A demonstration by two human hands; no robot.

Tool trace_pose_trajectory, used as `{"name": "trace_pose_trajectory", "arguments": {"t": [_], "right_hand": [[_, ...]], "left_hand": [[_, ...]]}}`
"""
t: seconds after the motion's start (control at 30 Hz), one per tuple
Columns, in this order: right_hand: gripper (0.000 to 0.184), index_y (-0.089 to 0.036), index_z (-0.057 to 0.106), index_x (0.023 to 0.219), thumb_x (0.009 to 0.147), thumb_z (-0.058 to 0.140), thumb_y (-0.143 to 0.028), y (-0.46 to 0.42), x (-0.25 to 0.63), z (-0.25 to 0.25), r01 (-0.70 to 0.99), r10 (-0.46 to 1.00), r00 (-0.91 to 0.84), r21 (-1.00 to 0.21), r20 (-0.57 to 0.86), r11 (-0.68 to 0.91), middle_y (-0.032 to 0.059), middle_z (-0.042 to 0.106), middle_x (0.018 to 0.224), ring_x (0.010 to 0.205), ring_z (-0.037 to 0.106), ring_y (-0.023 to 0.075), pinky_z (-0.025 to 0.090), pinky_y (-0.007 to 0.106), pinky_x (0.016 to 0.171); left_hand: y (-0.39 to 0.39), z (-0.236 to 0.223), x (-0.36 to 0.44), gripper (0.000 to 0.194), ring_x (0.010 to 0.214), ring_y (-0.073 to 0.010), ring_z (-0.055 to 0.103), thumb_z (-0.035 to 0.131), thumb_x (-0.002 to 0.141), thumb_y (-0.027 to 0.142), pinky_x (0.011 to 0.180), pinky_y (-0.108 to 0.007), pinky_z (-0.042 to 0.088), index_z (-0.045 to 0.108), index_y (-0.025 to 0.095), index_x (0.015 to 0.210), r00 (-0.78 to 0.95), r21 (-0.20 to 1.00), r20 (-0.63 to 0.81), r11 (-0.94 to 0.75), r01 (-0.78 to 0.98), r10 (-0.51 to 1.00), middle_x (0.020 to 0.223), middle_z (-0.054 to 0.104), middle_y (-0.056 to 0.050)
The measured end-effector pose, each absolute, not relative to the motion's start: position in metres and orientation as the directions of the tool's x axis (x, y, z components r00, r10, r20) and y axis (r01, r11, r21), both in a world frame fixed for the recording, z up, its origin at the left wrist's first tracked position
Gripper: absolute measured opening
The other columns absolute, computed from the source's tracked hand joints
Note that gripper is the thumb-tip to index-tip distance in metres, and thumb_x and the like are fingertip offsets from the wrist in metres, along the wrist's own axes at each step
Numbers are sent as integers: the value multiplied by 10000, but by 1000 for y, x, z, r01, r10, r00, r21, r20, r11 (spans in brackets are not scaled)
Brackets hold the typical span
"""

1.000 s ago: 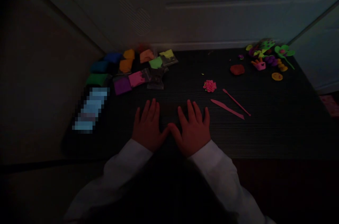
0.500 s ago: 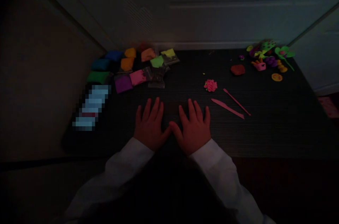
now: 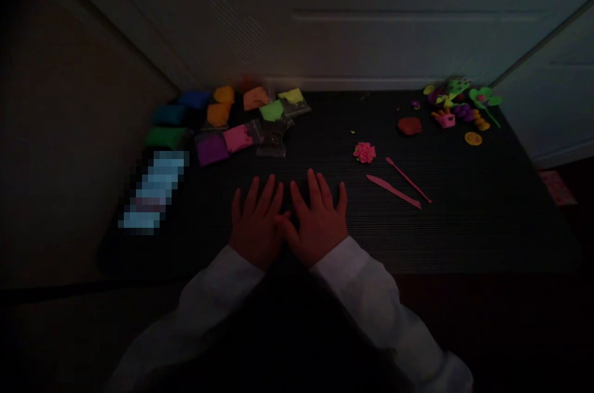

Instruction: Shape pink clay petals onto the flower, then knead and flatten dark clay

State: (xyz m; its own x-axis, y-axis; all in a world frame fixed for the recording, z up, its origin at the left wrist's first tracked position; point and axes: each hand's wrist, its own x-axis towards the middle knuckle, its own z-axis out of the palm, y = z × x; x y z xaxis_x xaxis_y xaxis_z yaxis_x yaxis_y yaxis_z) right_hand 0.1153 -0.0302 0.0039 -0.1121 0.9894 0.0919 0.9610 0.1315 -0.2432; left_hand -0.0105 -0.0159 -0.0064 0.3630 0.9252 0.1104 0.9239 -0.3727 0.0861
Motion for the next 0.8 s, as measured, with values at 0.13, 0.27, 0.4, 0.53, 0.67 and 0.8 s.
{"name": "trace_pose_trajectory", "arguments": {"t": [0.13,0.27,0.4,0.53,0.67,0.8], "right_hand": [[531,-213,333,1272,814,304,-480,-29,113,2,964,989,-119,-228,83,135,112,162,1394,1269,117,263,40,531,979],[565,-212,350,1264,802,293,-532,-30,113,1,963,990,-118,-232,82,134,118,172,1391,1266,123,273,37,529,980],[558,-220,384,1244,807,260,-544,-29,113,1,968,993,-104,-222,61,115,110,180,1391,1266,126,267,29,517,986],[557,-223,379,1248,813,242,-542,-29,112,1,968,993,-107,-221,53,116,108,179,1391,1268,122,259,23,511,990],[566,-219,376,1250,813,231,-549,-30,113,1,967,992,-110,-224,55,120,109,179,1391,1268,122,258,20,508,991],[568,-218,381,1247,815,223,-550,-29,112,1,967,993,-106,-226,55,116,107,188,1389,1268,126,256,22,510,990]], "left_hand": [[-16,-7,-11,465,1286,-246,108,258,848,345,1026,-508,53,337,165,1270,365,82,89,-372,924,927,1388,208,-2],[-17,-8,-11,496,1288,-251,85,276,838,372,1022,-517,47,314,150,1280,374,68,71,-378,923,925,1394,176,1],[-18,-8,-13,568,1285,-258,96,314,813,408,1024,-505,61,277,109,1294,343,75,94,-351,934,934,1399,162,-37],[-18,-8,-16,612,1279,-288,99,329,799,438,1013,-529,61,265,86,1297,293,64,120,-302,951,949,1397,174,-58],[-17,-7,-17,585,1277,-300,97,332,797,432,1008,-540,59,315,98,1277,303,38,107,-308,951,947,1395,184,-46],[-16,-7,-19,593,1280,-295,88,332,791,452,1014,-521,81,325,107,1274,323,28,88,-326,945,942,1397,185,-38]]}}
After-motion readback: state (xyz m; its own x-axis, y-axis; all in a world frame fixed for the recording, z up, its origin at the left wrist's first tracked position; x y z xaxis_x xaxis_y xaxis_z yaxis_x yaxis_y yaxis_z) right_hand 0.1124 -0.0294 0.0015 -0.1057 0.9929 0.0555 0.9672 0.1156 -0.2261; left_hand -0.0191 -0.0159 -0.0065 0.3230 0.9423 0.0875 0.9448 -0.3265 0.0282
